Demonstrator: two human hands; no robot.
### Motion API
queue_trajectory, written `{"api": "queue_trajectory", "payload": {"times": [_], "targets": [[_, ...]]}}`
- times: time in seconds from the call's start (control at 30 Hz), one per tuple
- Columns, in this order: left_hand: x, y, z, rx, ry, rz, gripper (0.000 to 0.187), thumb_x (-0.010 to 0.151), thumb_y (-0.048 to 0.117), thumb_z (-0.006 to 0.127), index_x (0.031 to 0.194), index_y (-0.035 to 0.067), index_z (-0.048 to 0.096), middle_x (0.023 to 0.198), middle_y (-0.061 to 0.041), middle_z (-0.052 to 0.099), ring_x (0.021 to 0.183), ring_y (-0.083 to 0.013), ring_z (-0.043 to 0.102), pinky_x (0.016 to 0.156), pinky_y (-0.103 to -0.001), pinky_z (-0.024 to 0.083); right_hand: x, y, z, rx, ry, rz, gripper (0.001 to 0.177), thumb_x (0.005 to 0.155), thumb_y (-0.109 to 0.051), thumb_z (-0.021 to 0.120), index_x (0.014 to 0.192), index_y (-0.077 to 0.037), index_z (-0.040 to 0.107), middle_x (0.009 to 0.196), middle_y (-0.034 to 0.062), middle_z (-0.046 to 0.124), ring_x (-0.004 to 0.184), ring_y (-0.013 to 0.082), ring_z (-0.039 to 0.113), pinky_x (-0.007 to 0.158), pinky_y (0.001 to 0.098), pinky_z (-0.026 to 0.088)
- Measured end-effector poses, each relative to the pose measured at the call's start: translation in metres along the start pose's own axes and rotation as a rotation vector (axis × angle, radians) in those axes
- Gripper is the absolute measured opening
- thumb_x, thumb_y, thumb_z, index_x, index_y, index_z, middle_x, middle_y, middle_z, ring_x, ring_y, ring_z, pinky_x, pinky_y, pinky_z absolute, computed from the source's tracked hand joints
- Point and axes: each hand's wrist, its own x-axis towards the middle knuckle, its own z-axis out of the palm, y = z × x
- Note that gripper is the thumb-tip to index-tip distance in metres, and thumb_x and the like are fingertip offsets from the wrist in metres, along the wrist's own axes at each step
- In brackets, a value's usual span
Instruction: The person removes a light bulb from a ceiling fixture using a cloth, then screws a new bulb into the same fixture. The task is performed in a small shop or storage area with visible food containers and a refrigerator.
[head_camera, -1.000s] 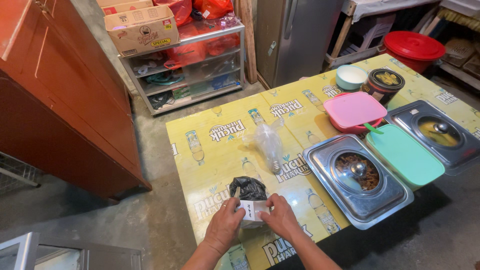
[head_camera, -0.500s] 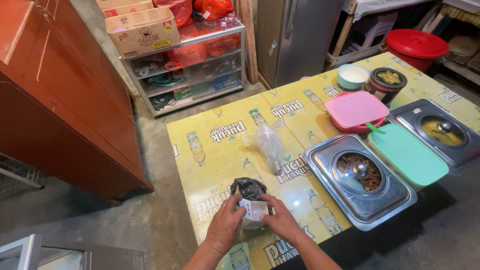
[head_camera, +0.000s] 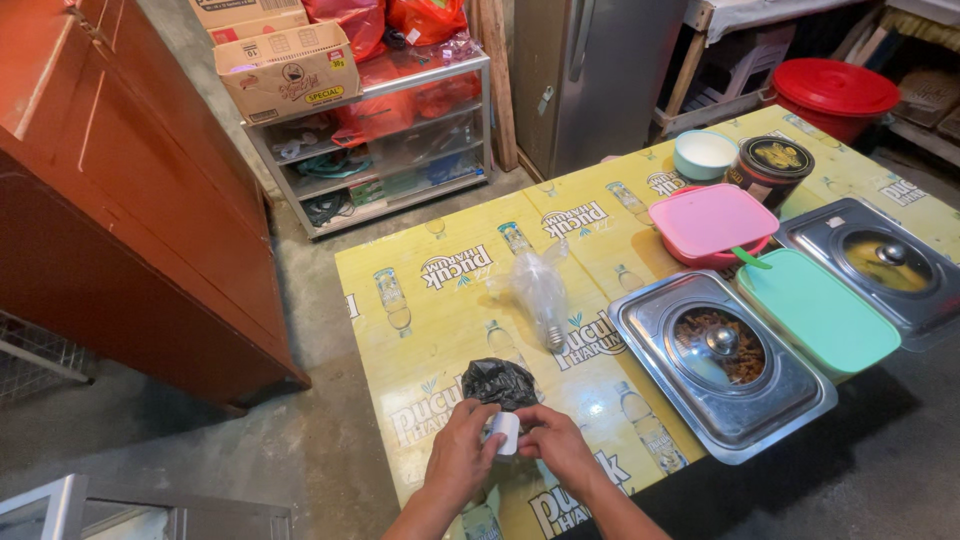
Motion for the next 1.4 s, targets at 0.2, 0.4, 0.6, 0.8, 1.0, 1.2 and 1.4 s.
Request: {"api": "queue_trajectory", "payload": {"times": [0.2,0.4,0.6,0.8,1.0,1.2,1.4], "targets": [[0.004,-0.010,0.010,0.017,0.038,-0.016,0.035,0.081,0.015,0.078,0.115,0.013,0.070,0.116,-0.011,0.068,0.103,-0.0345,0.068,0.088,-0.043,0.054,-0.007,-0.004,0.006,-0.054,-0.016,-0.075,0.026,0.089,-0.005,0.069,0.114,0.003,0.070,0.094,0.0095,0.071,0.078,0.0145,0.066,0.070,0.0268,0.055],[0.004,-0.008,0.012,-0.029,0.022,-0.046,0.035,0.079,0.012,0.080,0.113,0.010,0.071,0.115,-0.011,0.069,0.101,-0.0324,0.070,0.086,-0.041,0.056,-0.009,-0.008,0.020,-0.165,0.202,-0.048,0.025,0.086,-0.001,0.070,0.111,0.000,0.068,0.080,0.0082,0.069,0.067,0.0142,0.067,0.059,0.0266,0.057],[0.002,-0.003,0.008,0.043,-0.018,-0.082,0.034,0.080,0.015,0.080,0.113,0.015,0.074,0.117,-0.010,0.067,0.101,-0.0323,0.069,0.087,-0.041,0.055,-0.009,-0.007,0.024,-0.175,0.204,-0.060,0.019,0.085,0.000,0.072,0.104,0.003,0.068,0.078,0.0086,0.069,0.064,0.0151,0.066,0.057,0.0285,0.055],[0.003,0.004,0.014,0.275,-0.062,-0.009,0.033,0.083,0.019,0.078,0.115,0.019,0.074,0.122,-0.015,0.060,0.106,-0.0358,0.063,0.090,-0.045,0.052,-0.009,-0.005,0.026,-0.138,0.240,-0.035,0.021,0.087,-0.001,0.067,0.108,0.001,0.067,0.080,0.0068,0.070,0.066,0.0140,0.069,0.059,0.0279,0.059],[0.005,0.009,0.024,0.326,-0.086,-0.037,0.029,0.084,0.020,0.077,0.113,0.018,0.073,0.115,-0.015,0.059,0.101,-0.0364,0.063,0.086,-0.048,0.052,-0.013,-0.003,0.024,-0.211,0.245,0.002,0.026,0.091,-0.008,0.068,0.114,0.003,0.064,0.082,0.0134,0.071,0.063,0.0185,0.067,0.056,0.0301,0.056],[0.012,0.003,0.030,0.118,0.011,-0.033,0.031,0.083,0.015,0.076,0.114,0.015,0.072,0.110,-0.015,0.063,0.097,-0.0361,0.067,0.084,-0.046,0.054,-0.019,-0.018,0.031,-0.147,0.275,0.084,0.035,0.092,-0.014,0.059,0.122,0.000,0.068,0.094,0.0115,0.077,0.070,0.0180,0.072,0.062,0.0316,0.057],[0.041,-0.010,0.038,0.024,0.049,0.051,0.041,0.079,0.014,0.079,0.118,0.008,0.068,0.114,-0.017,0.064,0.101,-0.0386,0.067,0.086,-0.046,0.055,-0.021,-0.046,0.027,-0.265,0.195,-0.063,0.048,0.088,-0.013,0.064,0.134,-0.003,0.062,0.112,0.0100,0.078,0.085,0.0154,0.069,0.077,0.0306,0.055]]}}
